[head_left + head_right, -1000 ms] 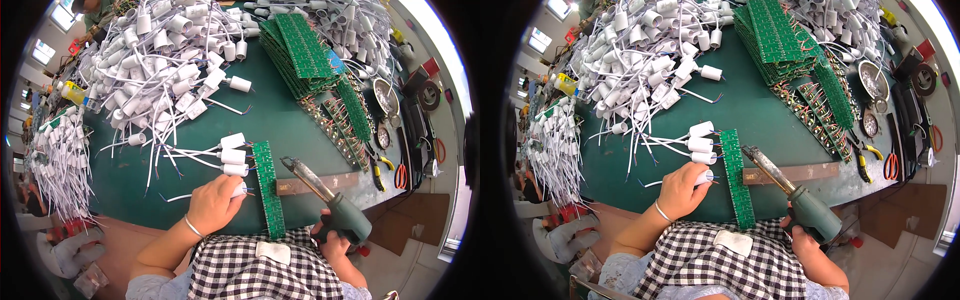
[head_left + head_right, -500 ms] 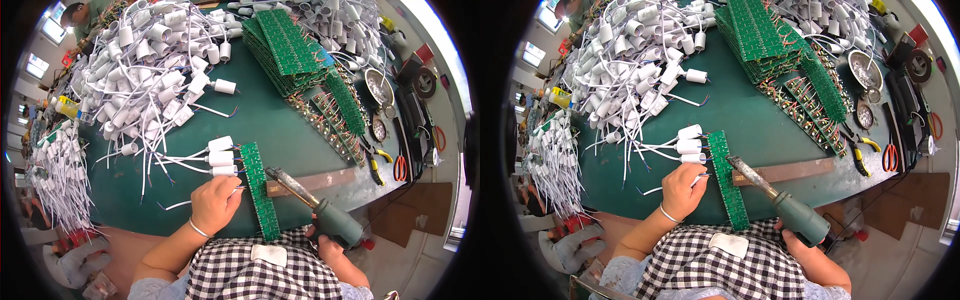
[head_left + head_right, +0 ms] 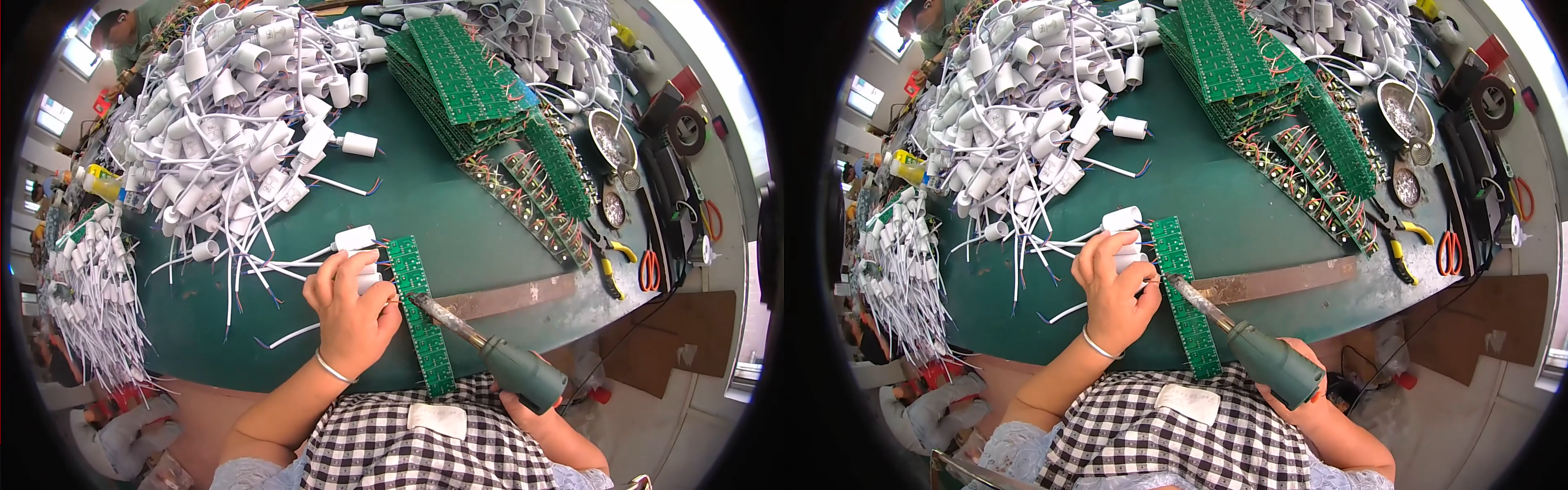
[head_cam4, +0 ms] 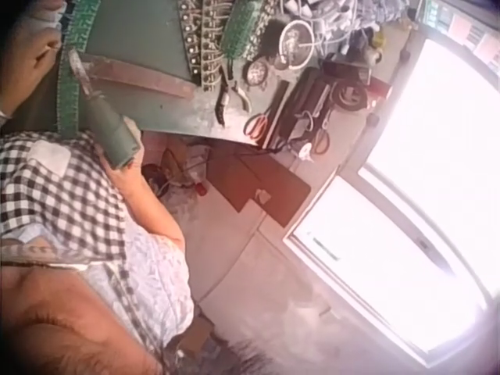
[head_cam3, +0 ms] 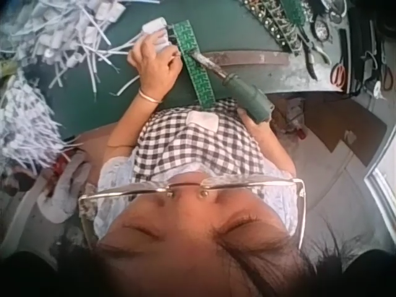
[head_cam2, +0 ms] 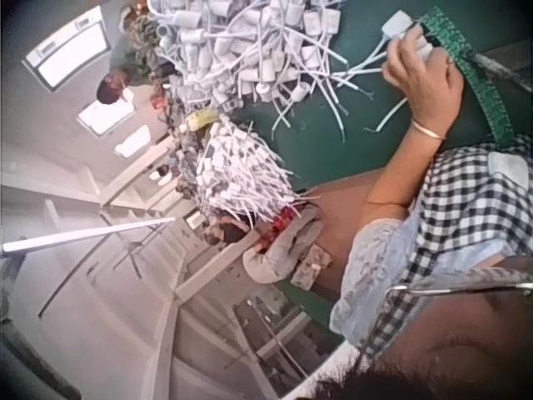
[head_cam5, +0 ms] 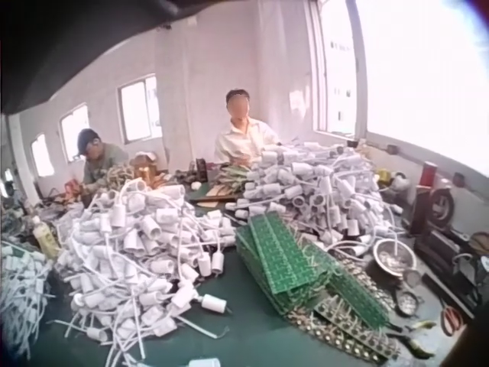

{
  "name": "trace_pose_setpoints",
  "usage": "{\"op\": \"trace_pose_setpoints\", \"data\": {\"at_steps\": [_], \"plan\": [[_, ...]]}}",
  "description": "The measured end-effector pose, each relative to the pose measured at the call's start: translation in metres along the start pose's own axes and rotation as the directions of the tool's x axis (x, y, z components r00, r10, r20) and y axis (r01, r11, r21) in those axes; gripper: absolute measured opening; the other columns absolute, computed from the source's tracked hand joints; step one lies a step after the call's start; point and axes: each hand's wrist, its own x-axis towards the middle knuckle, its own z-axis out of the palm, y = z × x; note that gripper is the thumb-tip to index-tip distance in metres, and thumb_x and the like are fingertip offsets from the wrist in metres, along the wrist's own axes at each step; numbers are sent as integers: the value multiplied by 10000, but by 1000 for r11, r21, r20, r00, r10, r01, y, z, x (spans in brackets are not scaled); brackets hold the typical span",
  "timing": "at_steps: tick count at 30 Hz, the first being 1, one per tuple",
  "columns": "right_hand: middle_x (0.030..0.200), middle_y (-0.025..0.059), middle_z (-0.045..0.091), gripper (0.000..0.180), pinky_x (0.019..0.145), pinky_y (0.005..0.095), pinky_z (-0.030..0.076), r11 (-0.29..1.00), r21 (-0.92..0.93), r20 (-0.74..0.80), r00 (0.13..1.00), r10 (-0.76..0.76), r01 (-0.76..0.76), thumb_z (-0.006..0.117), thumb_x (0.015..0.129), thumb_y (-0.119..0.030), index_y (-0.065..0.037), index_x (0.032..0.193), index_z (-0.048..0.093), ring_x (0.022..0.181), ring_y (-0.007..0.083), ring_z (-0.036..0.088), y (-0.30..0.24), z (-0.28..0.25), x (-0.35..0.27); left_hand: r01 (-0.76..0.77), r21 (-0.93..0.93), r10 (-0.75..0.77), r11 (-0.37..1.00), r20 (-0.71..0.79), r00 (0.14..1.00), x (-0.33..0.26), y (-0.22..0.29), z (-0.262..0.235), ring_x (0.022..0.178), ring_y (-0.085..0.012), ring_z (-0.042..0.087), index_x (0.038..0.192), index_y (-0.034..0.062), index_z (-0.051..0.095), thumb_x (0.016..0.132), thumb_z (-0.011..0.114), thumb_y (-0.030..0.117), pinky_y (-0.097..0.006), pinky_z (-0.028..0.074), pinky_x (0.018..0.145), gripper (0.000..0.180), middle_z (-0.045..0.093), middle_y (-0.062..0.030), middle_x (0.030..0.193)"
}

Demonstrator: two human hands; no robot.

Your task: The person solders light bulb sockets and wires onto a circuit board strip with a soldering iron.

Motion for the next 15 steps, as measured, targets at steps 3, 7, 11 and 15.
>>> {"op": "trace_pose_setpoints", "data": {"at_steps": [3, 7, 11, 15], "plan": [[1078, 106, 617, 382, 847, 341, 488, 1000, -7, 10, 1000, -25, 25, 700, 755, -36, -26, 1123, 602, 964, 256, 616, -4, 1, 5, 1, -8, -1, 1000, -6, 1000, 0, -1, 1, 1192, -308, 382, 729, 168, 611, 655, 669, 102, -468, 245, 926, 114, 514, -30, 1220], [1072, 105, 621, 377, 850, 340, 485, 999, -3, -2, 999, -35, 35, 702, 744, -23, -29, 1111, 615, 963, 255, 613, -6, 3, 7, -2, -15, 2, 1000, -3, 1000, 1, -2, 1, 1192, -305, 381, 718, 167, 605, 649, 669, 99, -466, 247, 923, 117, 513, -25, 1221], [1059, 94, 626, 375, 839, 336, 486, 999, -22, 9, 999, -46, 46, 704, 741, -25, -33, 1107, 620, 949, 253, 615, -9, 5, 9, 4, -30, -3, 1000, 12, 1000, 0, -2, 1, 1202, -324, 376, 718, 159, 609, 634, 673, 81, -467, 238, 964, 131, 511, -39, 1227], [1055, 87, 627, 369, 827, 334, 489, 997, -75, 33, 999, -12, 15, 703, 744, -29, -32, 1103, 622, 938, 252, 618, -5, 6, 8, -3, -23, 3, 1000, 7, 1000, 0, -4, 1, 1194, -304, 382, 717, 168, 610, 645, 673, 98, -468, 248, 932, 118, 510, -20, 1228]]}}
